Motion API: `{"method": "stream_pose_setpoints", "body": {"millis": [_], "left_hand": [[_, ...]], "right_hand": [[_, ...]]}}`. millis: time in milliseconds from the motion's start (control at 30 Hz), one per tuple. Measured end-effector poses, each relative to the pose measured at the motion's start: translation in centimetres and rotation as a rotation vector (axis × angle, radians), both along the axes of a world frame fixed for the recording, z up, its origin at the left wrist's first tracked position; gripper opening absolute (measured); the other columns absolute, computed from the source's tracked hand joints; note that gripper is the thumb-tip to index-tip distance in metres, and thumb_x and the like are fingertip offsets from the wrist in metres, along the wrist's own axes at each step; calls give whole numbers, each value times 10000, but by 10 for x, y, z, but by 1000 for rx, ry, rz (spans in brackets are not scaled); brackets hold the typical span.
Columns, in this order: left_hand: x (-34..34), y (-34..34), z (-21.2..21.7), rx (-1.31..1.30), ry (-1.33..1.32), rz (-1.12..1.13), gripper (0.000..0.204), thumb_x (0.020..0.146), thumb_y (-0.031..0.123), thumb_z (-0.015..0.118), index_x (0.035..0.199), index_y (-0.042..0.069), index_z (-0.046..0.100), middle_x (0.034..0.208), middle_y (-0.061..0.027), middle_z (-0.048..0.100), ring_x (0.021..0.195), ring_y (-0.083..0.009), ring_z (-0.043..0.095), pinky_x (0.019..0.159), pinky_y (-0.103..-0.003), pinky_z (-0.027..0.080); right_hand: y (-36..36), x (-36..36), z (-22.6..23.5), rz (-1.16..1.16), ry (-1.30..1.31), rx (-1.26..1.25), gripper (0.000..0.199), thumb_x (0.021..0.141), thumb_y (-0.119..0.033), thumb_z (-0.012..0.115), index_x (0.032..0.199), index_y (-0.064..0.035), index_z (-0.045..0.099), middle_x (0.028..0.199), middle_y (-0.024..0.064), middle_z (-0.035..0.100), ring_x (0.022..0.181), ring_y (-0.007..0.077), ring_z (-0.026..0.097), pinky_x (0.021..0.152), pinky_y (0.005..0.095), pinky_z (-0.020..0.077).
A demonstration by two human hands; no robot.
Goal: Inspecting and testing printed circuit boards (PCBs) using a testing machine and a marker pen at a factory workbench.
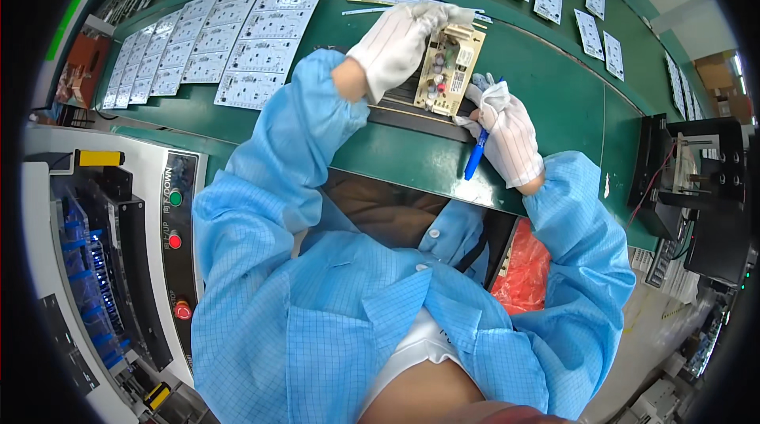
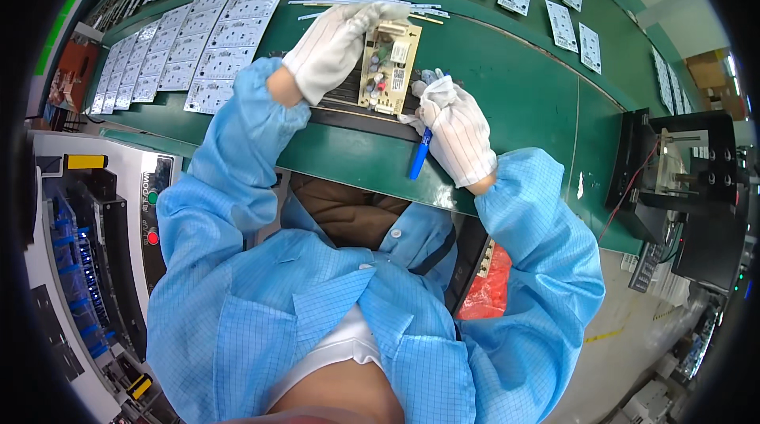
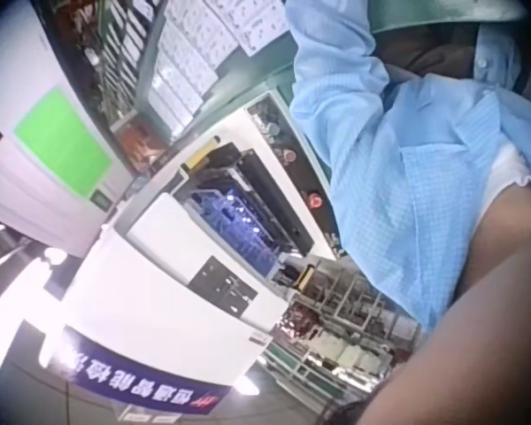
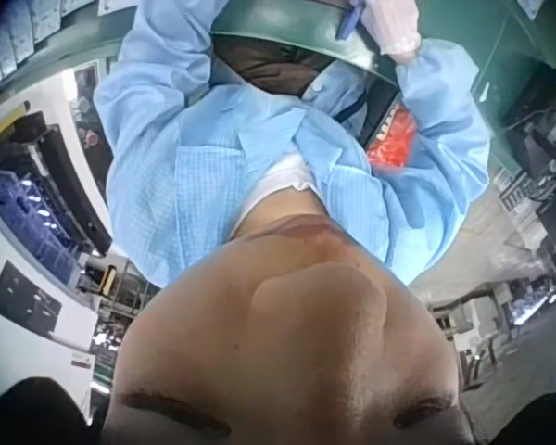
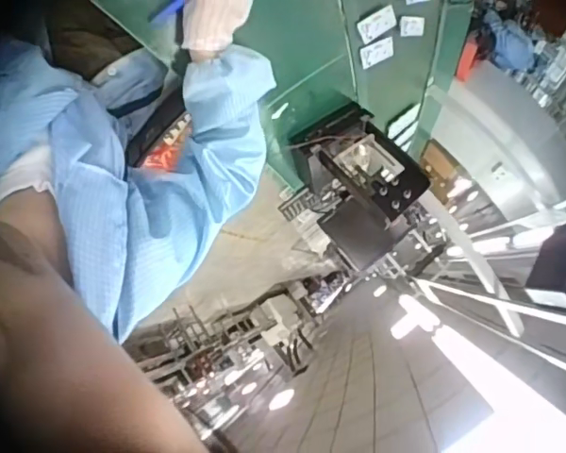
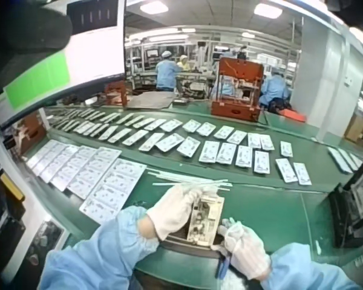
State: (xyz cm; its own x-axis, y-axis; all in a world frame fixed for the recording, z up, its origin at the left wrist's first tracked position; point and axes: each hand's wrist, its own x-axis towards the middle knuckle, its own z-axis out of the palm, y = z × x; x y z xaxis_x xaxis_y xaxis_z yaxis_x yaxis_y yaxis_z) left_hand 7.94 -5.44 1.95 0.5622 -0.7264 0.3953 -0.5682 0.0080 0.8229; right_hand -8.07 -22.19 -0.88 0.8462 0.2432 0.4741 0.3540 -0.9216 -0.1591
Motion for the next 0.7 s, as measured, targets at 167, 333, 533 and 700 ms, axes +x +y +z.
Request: {"method": "stream_pose_setpoints", "body": {"millis": [167, 333, 533, 700], "left_hand": [[-17, 8, -1, -56, 168, 97, 330, 930, 212, 378, 1091, -11, 561, 1033, -148, 615, 896, -234, 590, 803, -297, 457], [22, 3, 17, -410, 1050, 445, 225, 905, 129, 406, 1008, 20, 574, 921, -104, 626, 709, -199, 593, 655, -287, 498], [80, 57, 28, -657, 861, -229, 283, 927, 214, 405, 1156, 72, 493, 1124, -178, 575, 968, -331, 589, 810, -450, 491], [59, 18, 66, -169, -120, 360, 306, 946, 103, 394, 1220, 35, 513, 1173, -77, 566, 1009, -103, 542, 845, -208, 431]], "right_hand": [[-2, -2, -8, -3, -136, -86, 186, 738, -79, 586, 922, -77, 563, 976, 71, 636, 827, 250, 611, 796, 353, 477], [1, 3, -10, -79, -157, -118, 370, 691, -20, 629, 1055, -42, 568, 819, 72, 614, 773, 242, 612, 703, 333, 479], [-24, 63, 15, -227, -77, -51, 150, 786, -157, 626, 897, -71, 573, 803, 114, 608, 670, 301, 585, 593, 382, 464], [-42, 71, 21, -126, -27, 393, 175, 870, -95, 516, 996, 20, 555, 831, 109, 603, 725, 239, 601, 639, 330, 468]]}}
